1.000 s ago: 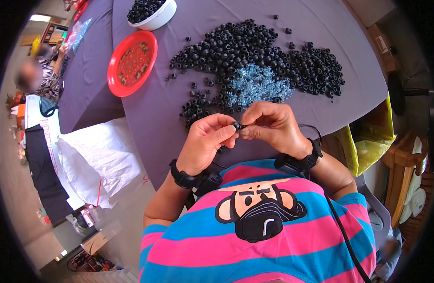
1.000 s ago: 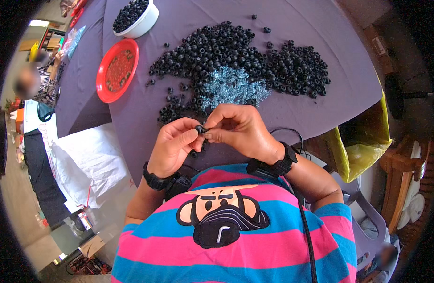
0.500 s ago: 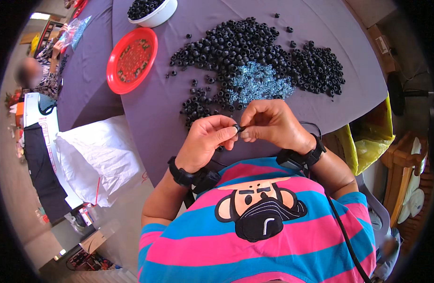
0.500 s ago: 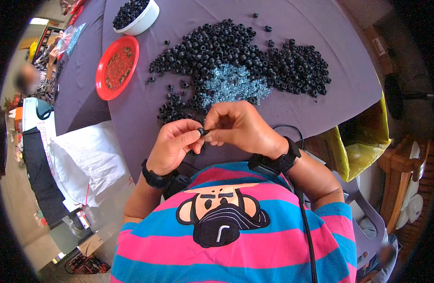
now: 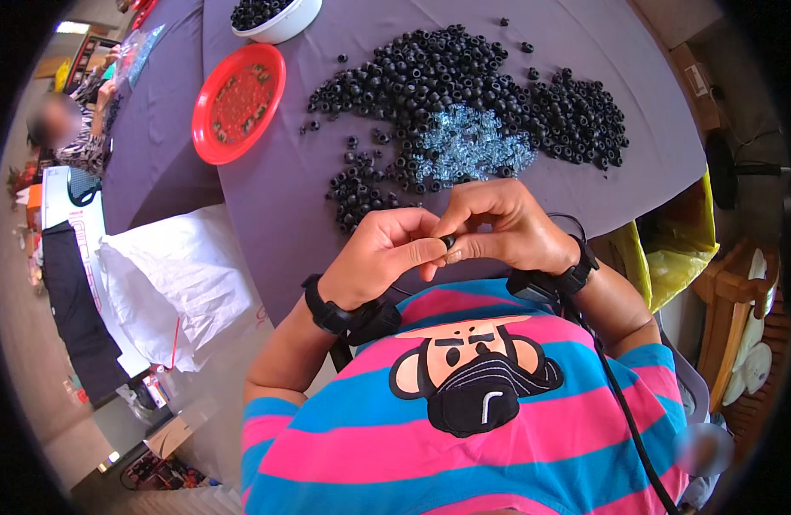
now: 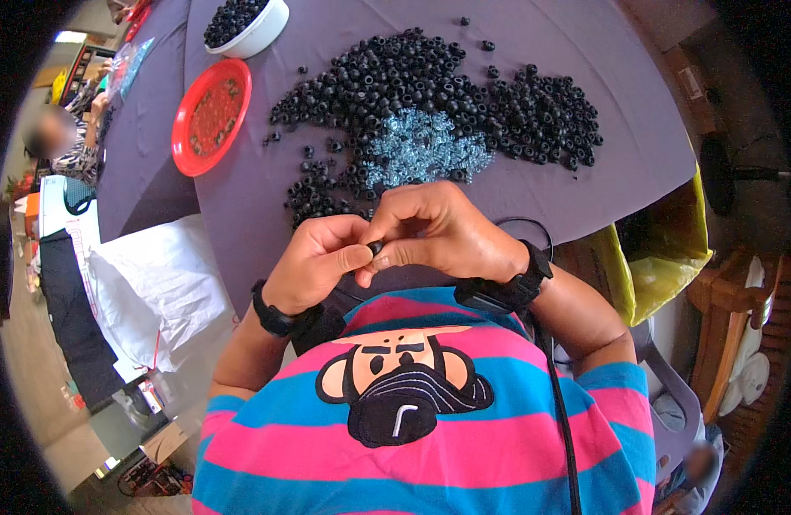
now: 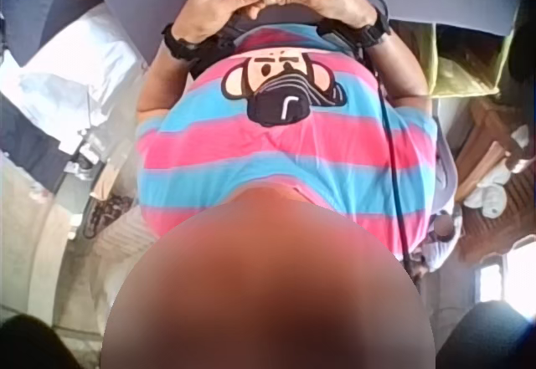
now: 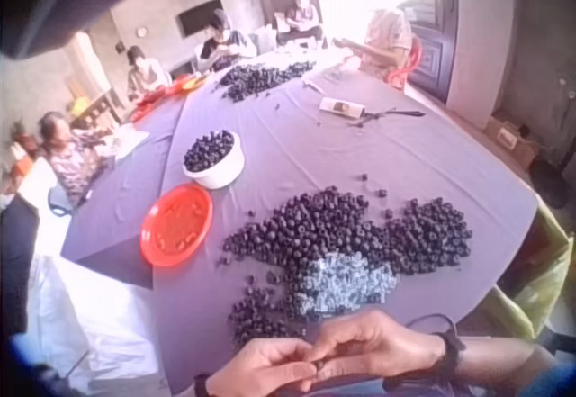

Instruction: Sorting small black plastic parts from a pile on the table.

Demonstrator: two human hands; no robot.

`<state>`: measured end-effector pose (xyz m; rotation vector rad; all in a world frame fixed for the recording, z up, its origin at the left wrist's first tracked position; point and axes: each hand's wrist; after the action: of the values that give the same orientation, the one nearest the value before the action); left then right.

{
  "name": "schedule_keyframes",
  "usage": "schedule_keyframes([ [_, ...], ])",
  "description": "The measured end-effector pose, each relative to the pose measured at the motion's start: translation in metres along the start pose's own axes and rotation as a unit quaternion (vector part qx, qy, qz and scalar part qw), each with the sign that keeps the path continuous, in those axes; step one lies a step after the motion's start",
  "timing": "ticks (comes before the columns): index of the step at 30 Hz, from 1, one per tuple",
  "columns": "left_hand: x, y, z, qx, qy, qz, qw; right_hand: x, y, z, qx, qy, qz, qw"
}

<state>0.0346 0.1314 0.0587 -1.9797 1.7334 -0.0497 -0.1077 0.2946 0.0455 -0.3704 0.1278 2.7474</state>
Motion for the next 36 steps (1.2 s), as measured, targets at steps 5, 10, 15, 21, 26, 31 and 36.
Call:
schedule_keyframes([
  [5,-0.005,-0.005,-0.007,0.04,-0.056,0.018,0.997,-0.002,-0.008,0.004,0.022,-0.004,-0.03,0.999],
  [10,0.003,0.0,-0.019,0.029,0.061,-0.014,0.998,0.023,-0.022,0.018,0.098,-0.202,-0.095,0.97],
  [15,0.035,0.02,-0.011,-0.08,0.258,-0.203,0.941,0.091,-0.032,0.032,-0.018,-0.383,-0.241,0.891],
  [21,0.054,0.051,-0.027,-0.19,0.463,-0.238,0.832,0.13,-0.023,0.022,0.041,-0.532,-0.255,0.806],
  [26,0.059,0.068,-0.036,-0.207,0.603,-0.232,0.735,0.13,-0.022,0.022,0.057,-0.534,-0.287,0.794],
  [31,0.068,0.079,-0.033,-0.18,0.663,-0.188,0.702,0.102,-0.025,0.02,0.065,-0.503,-0.267,0.819],
  [36,0.069,0.082,-0.036,-0.189,0.681,-0.172,0.687,0.05,-0.021,0.0,0.099,-0.53,-0.09,0.838],
])
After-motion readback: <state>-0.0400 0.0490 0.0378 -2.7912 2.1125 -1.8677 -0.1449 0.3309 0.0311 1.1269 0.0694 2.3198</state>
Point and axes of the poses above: each hand's wrist, its own y-axis towards the middle knuckle, its own x-axis out of the back of the hand, z = x × y, and after that the axes turned 9 degrees about -z, right-handed
